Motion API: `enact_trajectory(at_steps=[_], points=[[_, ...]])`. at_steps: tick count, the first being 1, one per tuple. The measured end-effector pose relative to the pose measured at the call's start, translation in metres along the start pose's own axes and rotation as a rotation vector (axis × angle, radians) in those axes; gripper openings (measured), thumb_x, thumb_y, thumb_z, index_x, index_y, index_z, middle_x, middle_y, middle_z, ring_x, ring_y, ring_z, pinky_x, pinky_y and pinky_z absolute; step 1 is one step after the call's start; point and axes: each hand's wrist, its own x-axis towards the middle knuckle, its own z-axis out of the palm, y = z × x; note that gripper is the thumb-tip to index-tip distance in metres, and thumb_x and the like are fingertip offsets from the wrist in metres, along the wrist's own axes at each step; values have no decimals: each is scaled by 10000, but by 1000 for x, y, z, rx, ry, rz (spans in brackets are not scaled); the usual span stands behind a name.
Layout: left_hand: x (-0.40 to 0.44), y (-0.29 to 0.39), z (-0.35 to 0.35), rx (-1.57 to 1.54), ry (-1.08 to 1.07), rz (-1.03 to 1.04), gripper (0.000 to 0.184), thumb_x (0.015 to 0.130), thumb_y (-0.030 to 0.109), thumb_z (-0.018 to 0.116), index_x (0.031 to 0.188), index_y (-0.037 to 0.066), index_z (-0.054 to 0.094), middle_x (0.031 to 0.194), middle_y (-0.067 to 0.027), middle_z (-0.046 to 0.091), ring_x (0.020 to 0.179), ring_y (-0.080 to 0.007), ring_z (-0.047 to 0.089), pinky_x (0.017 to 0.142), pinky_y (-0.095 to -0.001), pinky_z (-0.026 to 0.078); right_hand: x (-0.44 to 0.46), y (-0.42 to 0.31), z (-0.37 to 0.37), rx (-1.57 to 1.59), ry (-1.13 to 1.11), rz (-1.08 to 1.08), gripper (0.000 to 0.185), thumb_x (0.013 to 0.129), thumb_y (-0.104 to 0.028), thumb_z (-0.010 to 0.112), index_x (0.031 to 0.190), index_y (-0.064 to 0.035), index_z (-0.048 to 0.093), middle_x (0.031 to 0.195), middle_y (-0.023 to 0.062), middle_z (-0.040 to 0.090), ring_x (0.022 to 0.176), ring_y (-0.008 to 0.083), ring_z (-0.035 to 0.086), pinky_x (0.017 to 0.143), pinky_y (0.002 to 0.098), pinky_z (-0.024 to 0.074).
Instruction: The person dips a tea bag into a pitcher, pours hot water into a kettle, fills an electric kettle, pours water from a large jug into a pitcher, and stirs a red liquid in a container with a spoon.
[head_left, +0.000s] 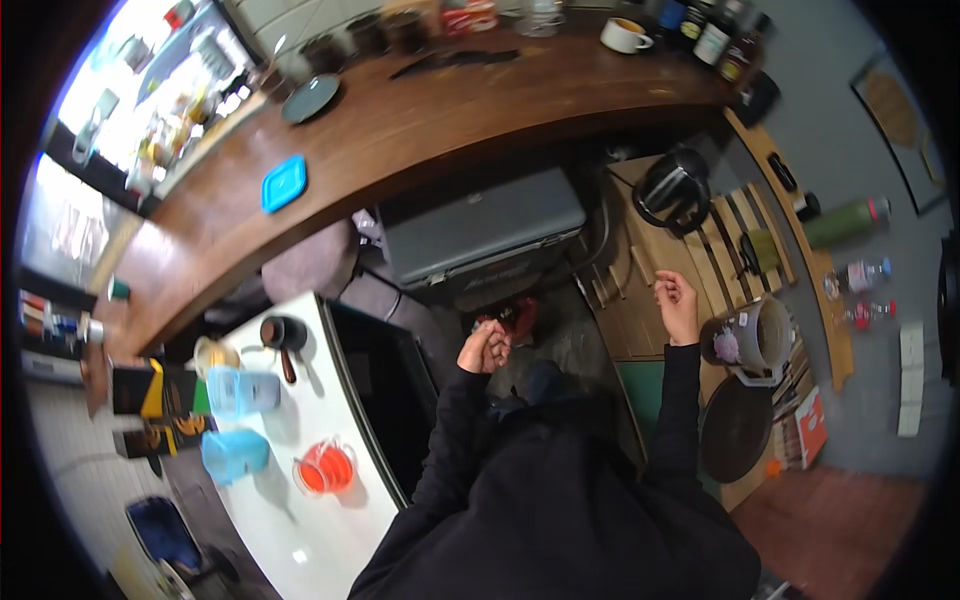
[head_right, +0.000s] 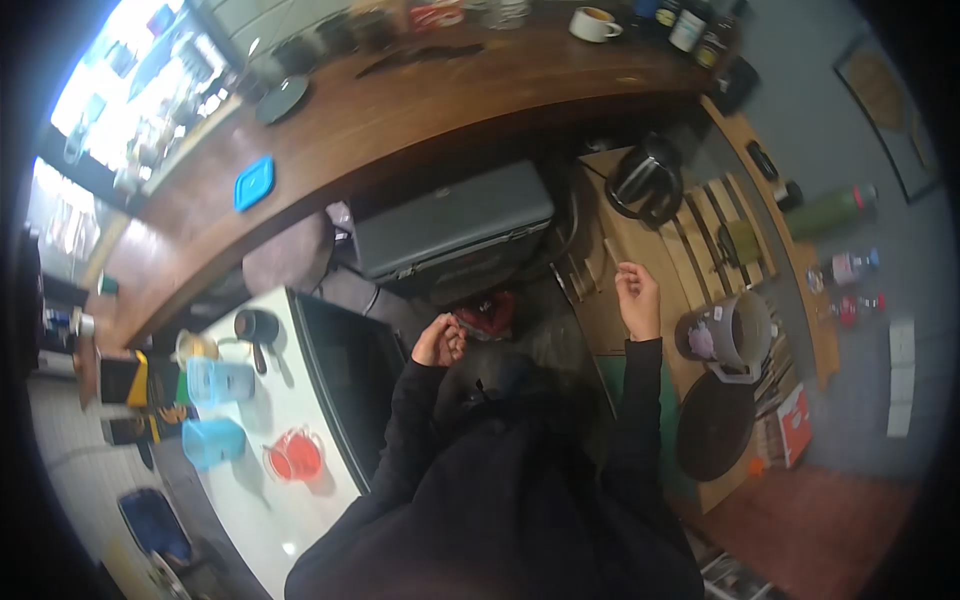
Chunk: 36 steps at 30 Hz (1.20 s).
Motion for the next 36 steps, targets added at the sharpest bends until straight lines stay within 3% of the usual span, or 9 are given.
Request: enact_trajectory(at_steps=[7,11,15,20,24,27,30,32,36], points=[[57,-3,68,363,-125,-74,255,1026,310,441,1061,72,525,857,-30,580,659,-117,536,563,-245,413,41,40,-47,21,211,16,228,900,-37,584,1126,-17,598,840,-15,586,699,51,535,622,200,439],[117,1,106,450,-265,-83,285,1038,292,425,1069,36,547,794,-4,526,608,-81,459,545,-225,383,90,51,-68,75,295,10,236,862,-31,622,1097,-11,614,837,36,576,739,100,564,705,250,469],[185,11,181,756,-298,79,361,1042,335,429,1054,18,602,685,37,448,568,-43,391,520,-209,348,165,106,-85,-222,355,-26,401,875,-100,665,1251,-21,551,982,81,547,774,94,572,706,240,490],[281,5,261,1051,-299,240,340,1023,305,489,1058,15,663,679,55,457,610,-29,401,558,-204,325,222,133,-96,-241,139,-59,603,846,-279,729,1282,62,491,1207,236,569,1045,346,597,945,383,450],[358,-12,296,1229,-312,394,307,985,279,563,1084,10,673,660,56,492,627,-32,438,574,-219,354,238,160,-92,-251,33,22,543,859,-267,718,1244,58,515,1101,213,632,956,303,635,900,369,475],[407,-21,317,1424,-247,463,311,920,300,640,1100,48,666,636,-3,526,592,-113,504,561,-279,401,229,144,-90,-117,-106,200,612,804,-339,759,1235,38,543,1141,237,637,1098,350,611,934,396,469],[447,-25,327,1692,-173,555,351,853,332,697,1101,86,667,652,-71,593,612,-210,610,586,-347,467,224,175,-59,-16,52,51,456,863,-216,734,1198,29,546,895,106,681,688,153,647,615,304,519],[464,-24,333,1841,-108,539,367,815,363,715,1095,128,676,730,-109,665,749,-308,685,674,-414,527,220,145,-54,30,-8,111,459,858,-219,744,1192,27,549,862,99,679,645,130,631,552,290,503],[474,-14,342,1954,-109,492,370,809,378,728,1105,161,681,731,-108,667,747,-290,691,672,-400,536,218,107,-34,169,43,25,439,854,-235,748,1143,36,558,811,93,672,553,119,605,492,281,498]])
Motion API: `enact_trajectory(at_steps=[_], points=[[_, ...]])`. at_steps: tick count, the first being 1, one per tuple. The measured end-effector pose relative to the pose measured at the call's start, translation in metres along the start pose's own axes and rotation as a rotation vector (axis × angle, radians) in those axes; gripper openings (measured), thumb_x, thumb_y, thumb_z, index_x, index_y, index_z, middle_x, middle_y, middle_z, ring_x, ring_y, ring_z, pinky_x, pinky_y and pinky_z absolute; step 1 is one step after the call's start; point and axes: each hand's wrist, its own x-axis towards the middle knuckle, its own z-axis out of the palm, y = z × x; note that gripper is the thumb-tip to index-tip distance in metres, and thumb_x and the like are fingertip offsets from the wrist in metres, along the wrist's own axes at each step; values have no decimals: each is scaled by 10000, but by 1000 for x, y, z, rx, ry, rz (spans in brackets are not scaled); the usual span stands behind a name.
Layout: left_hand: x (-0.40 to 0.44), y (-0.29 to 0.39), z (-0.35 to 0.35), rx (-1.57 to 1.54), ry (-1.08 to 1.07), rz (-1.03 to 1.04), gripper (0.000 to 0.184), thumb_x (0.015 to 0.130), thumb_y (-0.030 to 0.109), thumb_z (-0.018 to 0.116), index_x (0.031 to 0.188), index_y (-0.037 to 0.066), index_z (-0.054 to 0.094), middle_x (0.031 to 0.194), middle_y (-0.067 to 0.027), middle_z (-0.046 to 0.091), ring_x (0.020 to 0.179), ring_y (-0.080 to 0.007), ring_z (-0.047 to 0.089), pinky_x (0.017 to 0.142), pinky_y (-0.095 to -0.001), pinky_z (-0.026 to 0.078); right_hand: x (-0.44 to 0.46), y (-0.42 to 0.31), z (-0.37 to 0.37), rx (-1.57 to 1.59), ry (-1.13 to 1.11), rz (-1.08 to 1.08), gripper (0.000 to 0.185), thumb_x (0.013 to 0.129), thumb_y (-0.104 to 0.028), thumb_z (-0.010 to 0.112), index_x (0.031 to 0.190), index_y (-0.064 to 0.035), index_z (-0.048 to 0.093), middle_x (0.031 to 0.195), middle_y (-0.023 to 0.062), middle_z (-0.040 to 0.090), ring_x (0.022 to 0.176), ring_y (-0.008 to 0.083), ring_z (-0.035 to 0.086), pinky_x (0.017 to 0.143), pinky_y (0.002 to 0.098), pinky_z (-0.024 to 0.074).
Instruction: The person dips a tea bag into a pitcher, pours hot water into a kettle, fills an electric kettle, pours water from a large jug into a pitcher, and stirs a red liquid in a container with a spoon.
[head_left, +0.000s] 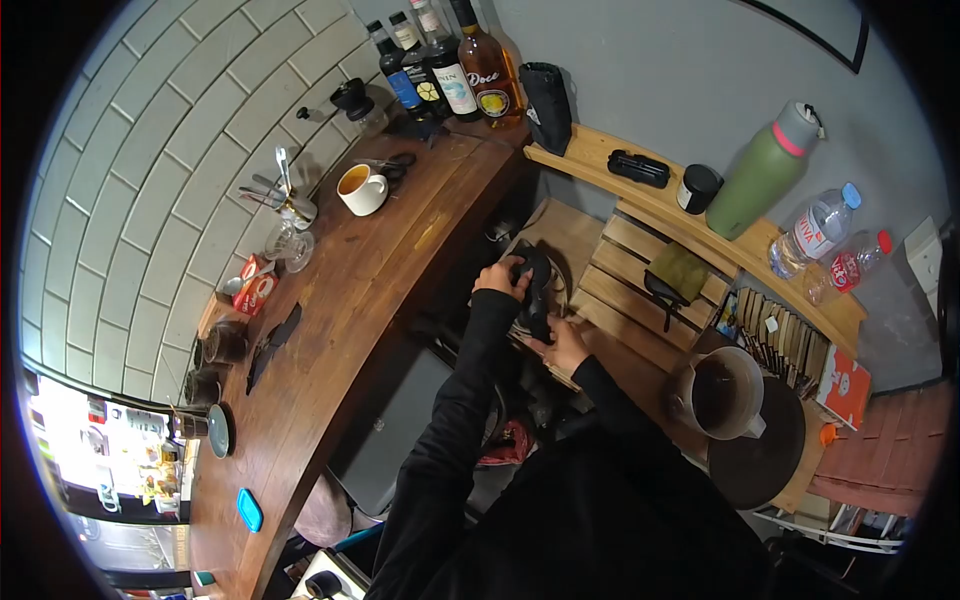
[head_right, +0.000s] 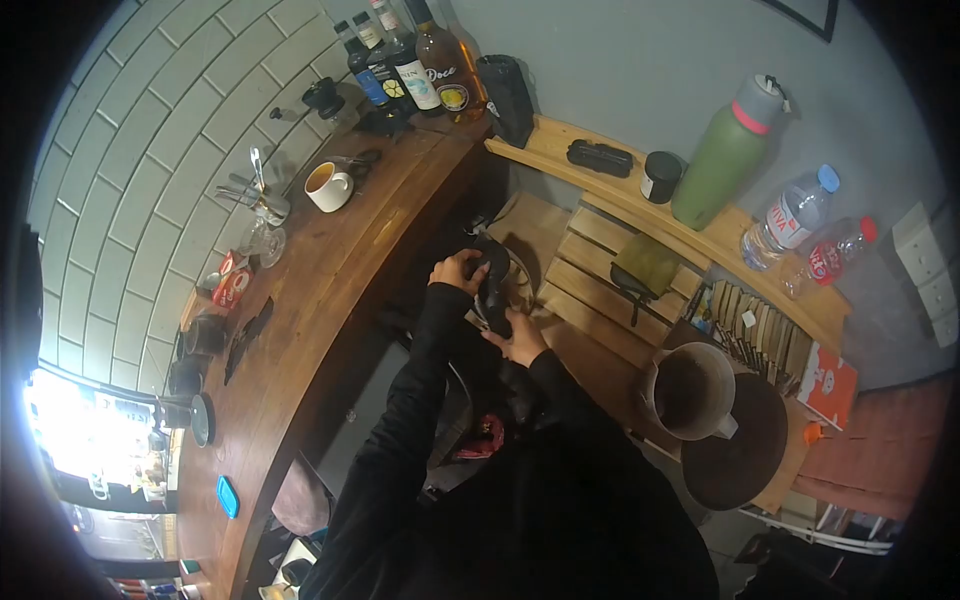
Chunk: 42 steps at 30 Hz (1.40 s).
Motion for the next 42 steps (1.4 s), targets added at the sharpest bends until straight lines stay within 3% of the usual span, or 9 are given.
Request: enact_trajectory(at_steps=[2,5,14,23,28,31,36,39,42], points=[[4,0,-3,61,-50,2,397,793,414,749,1115,192,686,748,-108,676,765,-286,694,684,-398,544,-1,-25,4,-3,-126,198,421,838,-279,756,985,70,571,712,141,653,589,206,667,558,323,540],[5,1,-10,83,-84,60,426,778,445,759,1122,204,688,768,-100,687,769,-288,694,679,-395,548,3,-18,30,53,-43,188,410,833,-299,760,916,47,556,640,109,628,460,163,617,449,306,510],[26,2,-15,287,-222,198,485,703,492,768,1105,231,692,918,-126,702,903,-334,682,751,-444,551,20,-5,80,74,12,202,413,845,-272,747,887,90,551,720,194,647,565,271,675,530,352,543],[41,-13,-16,226,-221,336,421,620,495,797,941,226,755,873,-85,708,837,-312,683,715,-423,552,36,30,114,80,116,150,315,801,-187,763,849,76,596,847,265,644,775,430,640,718,481,508],[42,-18,-17,244,-203,440,421,628,483,790,942,205,760,882,-61,712,824,-292,679,698,-407,548,38,41,125,41,139,130,306,807,-204,749,854,64,610,880,271,637,880,466,593,800,509,471],[39,-10,-30,239,-182,500,400,651,480,770,929,193,760,874,-48,710,814,-280,676,680,-400,543,41,35,121,96,103,160,359,813,-263,751,860,65,611,871,265,637,875,473,579,804,509,466],[22,6,-56,247,-87,571,338,714,461,726,887,172,751,829,-22,691,764,-261,669,632,-383,532,40,19,118,-117,142,142,441,816,-338,750,835,79,606,843,277,636,870,480,587,804,515,470],[3,3,-68,200,-13,633,338,749,426,737,903,125,743,762,-34,660,694,-258,658,566,-371,508,41,21,119,-52,136,154,440,814,-338,751,824,78,608,831,272,642,866,481,595,799,517,475],[-18,-10,-73,193,94,612,401,762,438,733,1020,130,729,664,-37,559,593,-225,599,529,-343,482,41,15,116,-66,136,166,403,807,-311,755,821,67,616,819,261,650,868,474,605,791,514,482]])
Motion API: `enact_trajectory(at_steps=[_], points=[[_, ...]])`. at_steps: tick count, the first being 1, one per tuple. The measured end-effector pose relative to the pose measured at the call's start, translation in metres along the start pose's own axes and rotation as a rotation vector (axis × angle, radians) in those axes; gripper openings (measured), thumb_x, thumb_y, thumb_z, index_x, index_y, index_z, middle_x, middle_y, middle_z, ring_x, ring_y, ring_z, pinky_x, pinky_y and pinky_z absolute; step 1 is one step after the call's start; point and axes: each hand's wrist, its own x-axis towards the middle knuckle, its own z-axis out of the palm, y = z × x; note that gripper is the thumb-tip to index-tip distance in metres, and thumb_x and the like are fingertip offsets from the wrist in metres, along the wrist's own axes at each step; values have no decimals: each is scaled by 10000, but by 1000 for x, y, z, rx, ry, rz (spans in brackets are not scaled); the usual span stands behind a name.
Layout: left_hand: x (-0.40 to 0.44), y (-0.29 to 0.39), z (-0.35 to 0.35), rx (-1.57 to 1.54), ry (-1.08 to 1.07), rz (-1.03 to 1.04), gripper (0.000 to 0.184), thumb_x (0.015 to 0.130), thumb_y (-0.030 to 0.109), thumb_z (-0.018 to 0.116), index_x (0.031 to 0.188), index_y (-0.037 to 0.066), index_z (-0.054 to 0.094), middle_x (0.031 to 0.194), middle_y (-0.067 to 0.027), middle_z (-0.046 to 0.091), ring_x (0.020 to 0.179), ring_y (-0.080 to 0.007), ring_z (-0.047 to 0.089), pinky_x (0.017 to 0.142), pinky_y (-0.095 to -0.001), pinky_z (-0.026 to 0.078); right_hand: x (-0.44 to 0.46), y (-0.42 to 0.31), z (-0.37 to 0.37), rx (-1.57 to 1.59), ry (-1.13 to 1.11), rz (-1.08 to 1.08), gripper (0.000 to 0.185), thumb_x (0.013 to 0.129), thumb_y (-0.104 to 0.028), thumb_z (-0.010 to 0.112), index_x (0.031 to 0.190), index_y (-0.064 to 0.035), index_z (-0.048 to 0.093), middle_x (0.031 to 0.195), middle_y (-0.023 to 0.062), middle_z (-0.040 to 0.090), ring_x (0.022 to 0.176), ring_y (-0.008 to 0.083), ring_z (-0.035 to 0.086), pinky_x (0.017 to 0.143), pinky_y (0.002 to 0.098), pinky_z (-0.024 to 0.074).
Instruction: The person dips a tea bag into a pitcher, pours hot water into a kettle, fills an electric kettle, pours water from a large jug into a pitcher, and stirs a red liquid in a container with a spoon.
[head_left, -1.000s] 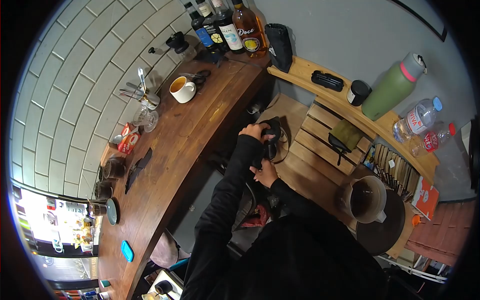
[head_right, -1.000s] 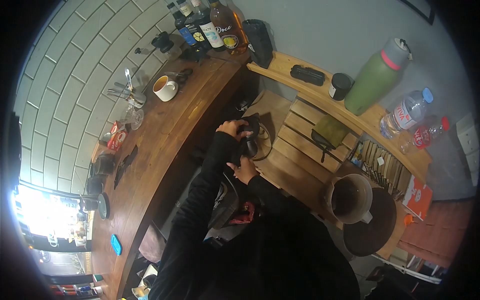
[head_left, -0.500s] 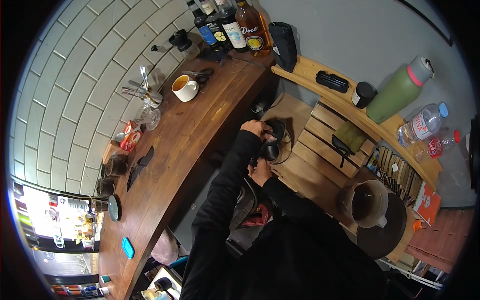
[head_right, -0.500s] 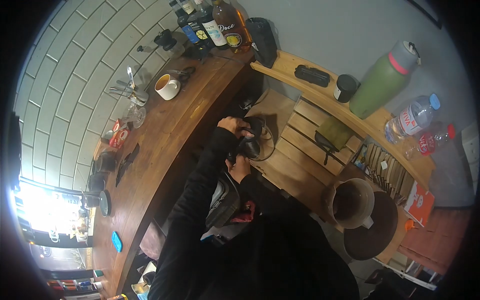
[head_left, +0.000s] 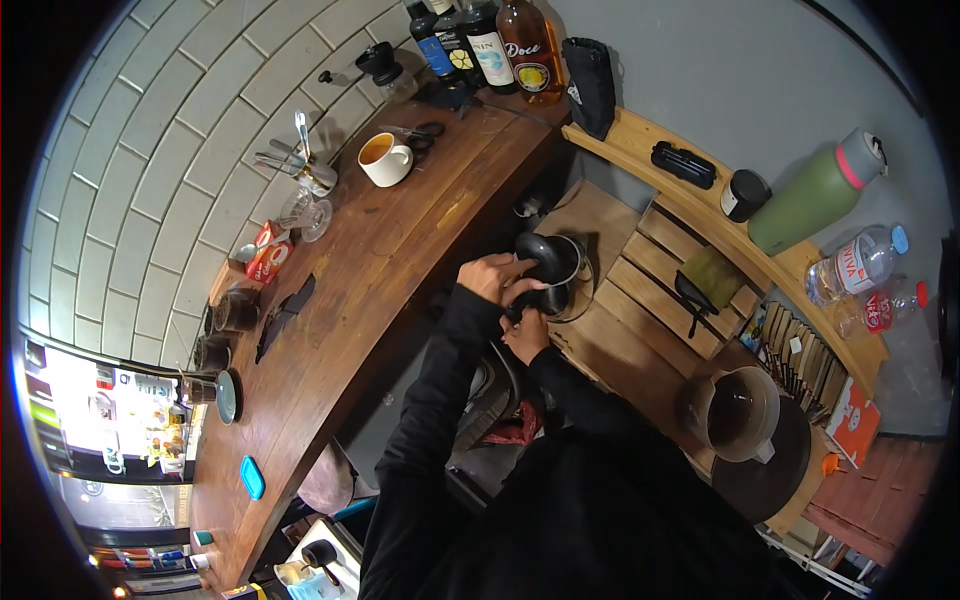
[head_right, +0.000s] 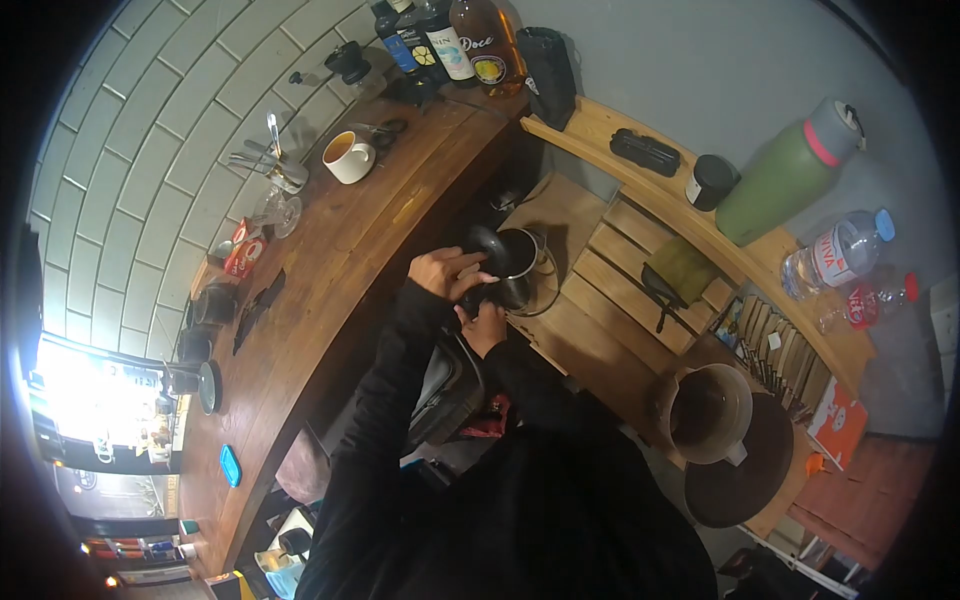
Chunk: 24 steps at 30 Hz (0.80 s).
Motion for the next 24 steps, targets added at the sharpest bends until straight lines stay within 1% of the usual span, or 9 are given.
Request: enact_trajectory(at_steps=[3,7,9,12,16,18,19,21,24], points=[[-27,3,-5,-5,5,-101,460,747,450,750,1078,132,721,661,-50,555,570,-223,576,515,-339,461,-2,-5,-6,54,10,-48,325,800,-248,755,831,52,633,790,246,654,848,461,612,787,506,487],[-56,6,6,-66,157,-142,470,726,402,793,1085,108,725,644,-59,529,529,-215,536,485,-338,435,1,6,2,-28,-24,-74,272,791,-201,754,852,42,646,798,232,663,844,439,629,769,487,500],[-63,10,8,-81,170,-180,459,727,383,800,1080,100,727,646,-59,530,530,-210,536,484,-334,435,-2,-2,-4,-12,26,-103,239,781,-155,747,878,42,654,838,220,676,872,418,641,744,468,510],[-75,13,13,-81,191,-241,426,752,381,786,1074,106,733,681,-45,551,564,-193,563,496,-317,453,-9,-36,-21,59,-26,-93,202,775,-103,728,901,42,665,899,222,682,907,405,646,749,455,519],[-93,10,27,-65,210,-309,379,800,384,748,1052,100,738,742,-48,579,617,-199,597,521,-311,478,-13,-37,-20,12,48,-150,210,844,-138,697,918,53,649,822,204,686,821,370,680,709,431,531],[-103,12,31,-92,198,-346,374,814,376,737,1055,91,734,768,-61,580,645,-217,602,541,-322,483,-13,-35,-18,-32,85,-111,208,864,-152,659,935,44,650,907,223,683,935,412,643,789,447,498],[-107,14,33,-122,179,-380,369,828,368,726,1059,81,729,795,-75,582,674,-234,606,561,-333,489,-14,-34,-18,-35,79,-116,208,864,-152,659,935,44,650,907,223,683,935,412,643,789,447,498],[-114,16,37,-114,194,-385,373,837,360,716,1077,74,719,819,-83,584,705,-247,610,586,-340,492,-14,-27,-19,-29,47,-184,225,773,-2,638,989,60,655,978,252,670,970,421,638,830,457,515],[-123,18,47,-133,228,-410,384,854,341,700,1129,73,696,858,-96,588,746,-262,610,625,-349,497,-13,-16,-19,-129,9,-241,271,781,-15,629,1036,76,633,1021,277,654,1017,440,615,874,471,493]])
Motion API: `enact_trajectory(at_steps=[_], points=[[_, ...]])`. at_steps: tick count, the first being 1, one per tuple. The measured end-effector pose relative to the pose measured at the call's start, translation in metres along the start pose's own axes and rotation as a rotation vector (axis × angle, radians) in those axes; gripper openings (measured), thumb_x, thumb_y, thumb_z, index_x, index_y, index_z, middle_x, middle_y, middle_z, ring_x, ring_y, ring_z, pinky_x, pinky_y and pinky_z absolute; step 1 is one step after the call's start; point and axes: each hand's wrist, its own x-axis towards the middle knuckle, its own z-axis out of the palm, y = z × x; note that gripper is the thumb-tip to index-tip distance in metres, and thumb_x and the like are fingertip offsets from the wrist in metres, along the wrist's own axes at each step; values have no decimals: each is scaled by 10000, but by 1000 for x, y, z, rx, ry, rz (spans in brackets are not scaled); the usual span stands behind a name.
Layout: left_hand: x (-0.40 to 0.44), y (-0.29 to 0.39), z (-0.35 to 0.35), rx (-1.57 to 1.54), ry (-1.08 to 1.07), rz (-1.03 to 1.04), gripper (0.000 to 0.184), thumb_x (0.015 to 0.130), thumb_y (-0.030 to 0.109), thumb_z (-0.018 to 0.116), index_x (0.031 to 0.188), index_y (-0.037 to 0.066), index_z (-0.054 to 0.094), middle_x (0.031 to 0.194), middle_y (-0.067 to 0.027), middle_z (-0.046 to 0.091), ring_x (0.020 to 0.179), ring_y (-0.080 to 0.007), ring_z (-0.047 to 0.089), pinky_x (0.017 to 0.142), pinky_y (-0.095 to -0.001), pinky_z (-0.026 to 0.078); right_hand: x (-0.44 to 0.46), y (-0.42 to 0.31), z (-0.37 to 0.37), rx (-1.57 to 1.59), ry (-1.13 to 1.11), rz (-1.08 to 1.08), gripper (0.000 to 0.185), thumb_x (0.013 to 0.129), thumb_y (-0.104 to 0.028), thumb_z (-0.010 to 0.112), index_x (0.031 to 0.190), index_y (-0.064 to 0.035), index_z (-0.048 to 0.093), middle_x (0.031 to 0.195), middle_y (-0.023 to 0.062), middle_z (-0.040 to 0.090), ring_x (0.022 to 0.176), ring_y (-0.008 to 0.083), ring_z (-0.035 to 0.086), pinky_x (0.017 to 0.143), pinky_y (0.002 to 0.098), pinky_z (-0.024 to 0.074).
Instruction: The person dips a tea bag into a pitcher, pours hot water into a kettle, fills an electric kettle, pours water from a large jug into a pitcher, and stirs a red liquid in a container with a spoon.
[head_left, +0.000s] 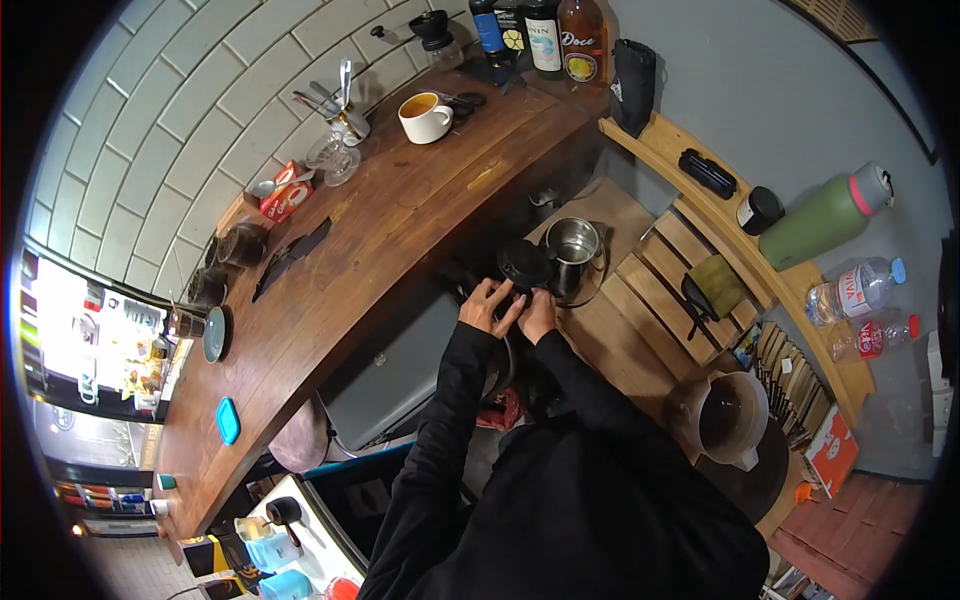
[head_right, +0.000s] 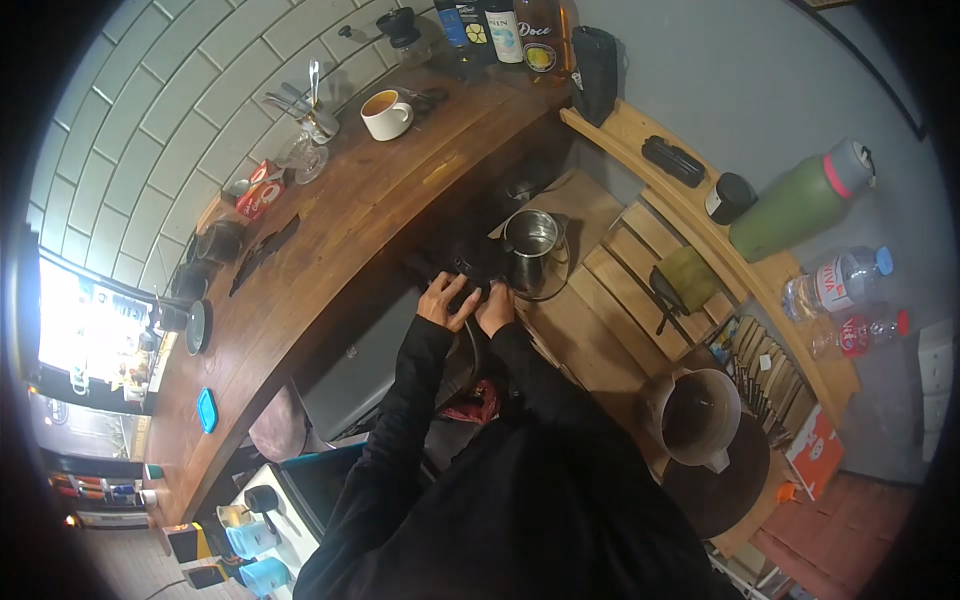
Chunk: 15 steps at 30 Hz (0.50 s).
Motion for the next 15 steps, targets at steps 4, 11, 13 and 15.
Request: enact_trajectory(at_steps=[4,11,13,15], points=[[-17,0,5,-79,74,-41,381,869,272,682,1205,92,666,857,-106,584,730,-253,597,639,-334,494,-7,20,8,-143,13,-42,267,821,-84,657,1022,85,612,980,260,636,943,412,615,782,439,510],[-74,1,18,-329,283,-473,284,915,124,635,1187,50,664,770,-9,527,662,-91,522,609,-253,441,-45,35,3,-120,38,-88,251,795,-52,655,1030,29,618,1002,189,607,856,293,640,703,348,538],[-98,-6,31,-391,370,-559,236,947,123,603,1159,43,670,792,18,534,717,-59,519,642,-225,438,-54,44,5,-88,-124,49,233,780,-19,631,1012,7,626,861,148,643,796,285,650,691,330,528],[-125,-7,34,-417,475,-603,224,951,135,608,1146,46,674,821,19,565,767,-52,529,687,-210,437,-62,47,7,-74,-206,-66,204,776,-3,616,980,1,631,728,118,652,685,253,659,644,324,520]])
